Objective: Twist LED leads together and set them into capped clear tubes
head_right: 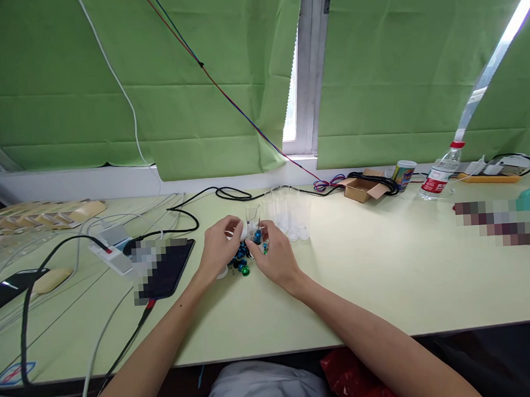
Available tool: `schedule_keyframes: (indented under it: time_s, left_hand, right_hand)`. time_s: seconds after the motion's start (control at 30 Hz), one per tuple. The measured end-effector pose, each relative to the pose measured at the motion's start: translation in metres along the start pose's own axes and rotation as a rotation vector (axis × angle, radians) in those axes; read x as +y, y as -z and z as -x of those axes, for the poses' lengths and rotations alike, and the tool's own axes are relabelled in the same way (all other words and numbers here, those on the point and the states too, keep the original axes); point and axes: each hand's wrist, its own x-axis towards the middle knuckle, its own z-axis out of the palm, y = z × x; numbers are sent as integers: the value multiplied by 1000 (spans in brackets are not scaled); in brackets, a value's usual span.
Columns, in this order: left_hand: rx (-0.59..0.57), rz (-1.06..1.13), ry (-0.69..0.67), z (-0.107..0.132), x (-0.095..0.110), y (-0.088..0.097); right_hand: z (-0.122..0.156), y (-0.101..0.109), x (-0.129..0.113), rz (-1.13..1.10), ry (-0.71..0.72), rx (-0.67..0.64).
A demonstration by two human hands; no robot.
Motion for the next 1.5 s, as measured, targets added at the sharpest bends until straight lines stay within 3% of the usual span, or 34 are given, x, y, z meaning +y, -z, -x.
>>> schedule_keyframes:
  time_s: [0.17,0.3,0.63,1.27,1.5]
  left_hand:
    - [-36,-581,60,2,-6,5]
    - [-146,-731,121,3,-11,3]
    - [-244,-698,155,3,-14,-2]
    - [-187,-602,183,-7,-40,-11]
    - [-156,-560,109,-7,-42,-13]
  right_hand:
    - [0,0,-1,14,-7,1]
    - [0,-1,0,14,-2,-8]
    - [1,-2,2,12,-4,-24]
    - [2,-2,1,7,-1,-51]
    - [1,-2,1,3,-1,-56]
